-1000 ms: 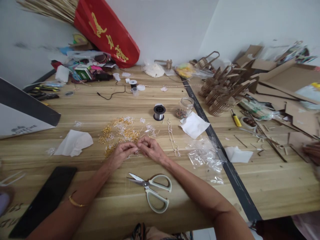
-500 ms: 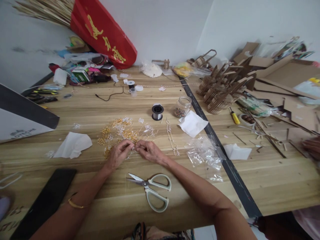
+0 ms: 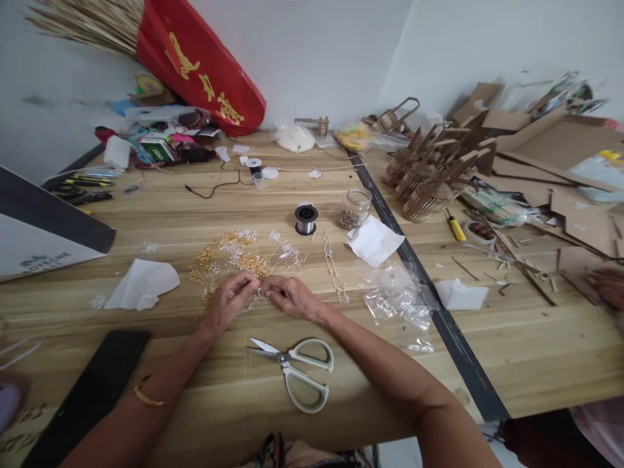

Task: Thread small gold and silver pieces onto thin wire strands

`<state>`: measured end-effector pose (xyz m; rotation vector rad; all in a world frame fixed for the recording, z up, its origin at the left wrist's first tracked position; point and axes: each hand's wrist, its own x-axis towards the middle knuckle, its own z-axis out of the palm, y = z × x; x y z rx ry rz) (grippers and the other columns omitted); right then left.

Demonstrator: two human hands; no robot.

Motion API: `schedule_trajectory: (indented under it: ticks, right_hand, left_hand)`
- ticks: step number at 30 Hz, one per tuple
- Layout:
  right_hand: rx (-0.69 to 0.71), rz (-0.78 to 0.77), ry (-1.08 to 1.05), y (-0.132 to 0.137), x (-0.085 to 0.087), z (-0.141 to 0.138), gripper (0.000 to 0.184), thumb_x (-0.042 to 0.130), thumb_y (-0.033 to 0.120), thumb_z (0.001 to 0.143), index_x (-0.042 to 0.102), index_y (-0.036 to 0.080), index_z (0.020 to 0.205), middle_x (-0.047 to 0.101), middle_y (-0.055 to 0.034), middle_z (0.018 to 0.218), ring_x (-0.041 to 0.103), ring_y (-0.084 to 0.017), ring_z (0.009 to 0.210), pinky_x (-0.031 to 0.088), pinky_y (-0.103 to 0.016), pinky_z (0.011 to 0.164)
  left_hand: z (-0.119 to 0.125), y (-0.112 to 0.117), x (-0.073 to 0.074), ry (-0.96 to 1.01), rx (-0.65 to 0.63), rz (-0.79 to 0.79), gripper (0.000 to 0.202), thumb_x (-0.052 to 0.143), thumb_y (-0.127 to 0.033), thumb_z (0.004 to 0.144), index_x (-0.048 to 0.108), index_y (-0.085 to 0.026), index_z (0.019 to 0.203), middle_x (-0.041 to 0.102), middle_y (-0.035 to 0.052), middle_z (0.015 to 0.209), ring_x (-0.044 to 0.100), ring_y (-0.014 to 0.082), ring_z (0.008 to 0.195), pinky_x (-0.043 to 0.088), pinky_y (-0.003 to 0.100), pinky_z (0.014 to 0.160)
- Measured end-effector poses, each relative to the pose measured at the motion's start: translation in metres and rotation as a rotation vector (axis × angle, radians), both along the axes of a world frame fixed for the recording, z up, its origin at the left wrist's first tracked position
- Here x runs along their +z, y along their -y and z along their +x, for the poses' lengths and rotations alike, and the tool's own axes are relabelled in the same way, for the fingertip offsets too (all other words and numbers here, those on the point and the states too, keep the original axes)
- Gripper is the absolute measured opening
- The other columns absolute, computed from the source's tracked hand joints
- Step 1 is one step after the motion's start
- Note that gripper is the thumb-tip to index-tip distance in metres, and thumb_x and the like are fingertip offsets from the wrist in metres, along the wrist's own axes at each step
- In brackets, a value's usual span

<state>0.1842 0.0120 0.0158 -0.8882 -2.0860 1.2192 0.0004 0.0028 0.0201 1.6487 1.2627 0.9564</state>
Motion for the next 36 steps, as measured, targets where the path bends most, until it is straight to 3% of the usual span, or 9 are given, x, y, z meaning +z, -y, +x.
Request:
schedule_trajectory:
  ticks: [8, 14, 16, 18, 20, 24, 27, 31, 36]
  right_hand:
    - [-0.069, 0.022, 0.043, 0.003, 0.0, 0.001, 0.018, 0.045, 0.026, 0.09, 0.059, 0.015, 0.088, 0.046, 0.0049, 0.059, 0.038, -0.008, 0.052, 0.029, -0.019, 0.052]
    - [-0.092, 0.033, 0.13, 0.001, 0.013, 0.007, 0.021, 0.041, 0.027, 0.094, 0.058, 0.015, 0.09, 0.049, 0.0049, 0.054, 0.044, -0.009, 0.049, 0.032, -0.019, 0.051]
    - [-0.083, 0.153, 0.237, -0.001, 0.02, 0.01, 0.02, 0.042, 0.026, 0.094, 0.058, 0.015, 0.093, 0.055, 0.0016, 0.063, 0.049, -0.01, 0.054, 0.035, -0.02, 0.054]
    - [-0.118, 0.323, 0.381, 0.0, 0.03, 0.015, 0.018, 0.045, 0.025, 0.093, 0.057, 0.015, 0.102, 0.061, -0.0063, 0.091, 0.056, -0.013, 0.069, 0.039, -0.022, 0.06]
    - [-0.204, 0.456, 0.522, 0.005, 0.042, 0.021, 0.025, 0.046, 0.024, 0.092, 0.051, 0.016, 0.115, 0.053, -0.0127, 0.116, 0.059, -0.016, 0.081, 0.04, -0.024, 0.062]
    - [-0.264, 0.53, 0.614, 0.035, 0.063, 0.037, 0.026, 0.041, 0.025, 0.095, 0.045, 0.017, 0.119, 0.054, -0.0123, 0.114, 0.06, -0.017, 0.083, 0.04, -0.025, 0.062]
    - [-0.123, 0.454, 0.695, 0.069, 0.068, 0.047, 0.018, 0.045, 0.028, 0.094, 0.05, 0.018, 0.108, 0.061, -0.0051, 0.089, 0.059, -0.014, 0.066, 0.036, -0.024, 0.057]
    - [0.037, 0.438, 0.814, 0.11, 0.061, 0.049, 0.024, 0.055, 0.039, 0.089, 0.053, 0.02, 0.104, 0.063, -0.0065, 0.092, 0.06, -0.018, 0.077, 0.037, -0.025, 0.06]
    - [0.041, 0.476, 0.91, 0.132, 0.047, 0.038, 0.026, 0.057, 0.031, 0.086, 0.051, 0.024, 0.11, 0.061, -0.0078, 0.1, 0.055, -0.024, 0.09, 0.042, -0.029, 0.064]
  left_hand:
    - [-0.001, -0.003, 0.002, 0.176, -0.056, -0.193, 0.027, 0.057, -0.041, 0.079, 0.057, -0.016, 0.069, 0.058, -0.0003, 0.064, 0.053, 0.0143, 0.065, 0.042, 0.025, 0.067]
    - [-0.001, -0.003, 0.008, 0.152, -0.075, -0.191, 0.028, 0.059, -0.041, 0.079, 0.06, -0.015, 0.07, 0.059, -0.0004, 0.061, 0.054, 0.0131, 0.061, 0.041, 0.024, 0.062]
    - [0.0, -0.003, 0.011, 0.168, -0.078, -0.206, 0.027, 0.061, -0.04, 0.077, 0.059, -0.015, 0.068, 0.059, -0.0007, 0.059, 0.054, 0.0125, 0.059, 0.042, 0.024, 0.062]
    - [0.001, -0.003, 0.014, 0.197, -0.078, -0.235, 0.028, 0.064, -0.041, 0.075, 0.059, -0.015, 0.066, 0.06, -0.0005, 0.057, 0.054, 0.0121, 0.058, 0.043, 0.024, 0.061]
    - [0.002, -0.003, 0.016, 0.236, -0.08, -0.273, 0.03, 0.066, -0.042, 0.072, 0.059, -0.014, 0.067, 0.064, 0.0014, 0.062, 0.056, 0.0117, 0.056, 0.045, 0.025, 0.06]
    - [0.001, -0.001, 0.017, 0.268, -0.093, -0.328, 0.033, 0.068, -0.045, 0.07, 0.059, -0.013, 0.068, 0.07, 0.0057, 0.072, 0.058, 0.0113, 0.055, 0.046, 0.024, 0.056]
    - [0.001, 0.002, 0.016, 0.239, -0.113, -0.344, 0.031, 0.067, -0.043, 0.071, 0.059, -0.013, 0.068, 0.069, 0.0056, 0.067, 0.058, 0.0113, 0.053, 0.044, 0.023, 0.052]
    - [0.002, 0.007, 0.012, 0.254, -0.129, -0.386, 0.029, 0.07, -0.04, 0.069, 0.059, -0.013, 0.067, 0.068, 0.0043, 0.062, 0.057, 0.01, 0.05, 0.043, 0.022, 0.051]
    - [0.003, 0.014, 0.006, 0.288, -0.114, -0.44, 0.03, 0.071, -0.041, 0.068, 0.061, -0.013, 0.07, 0.066, 0.0026, 0.062, 0.055, 0.0088, 0.049, 0.042, 0.021, 0.05]
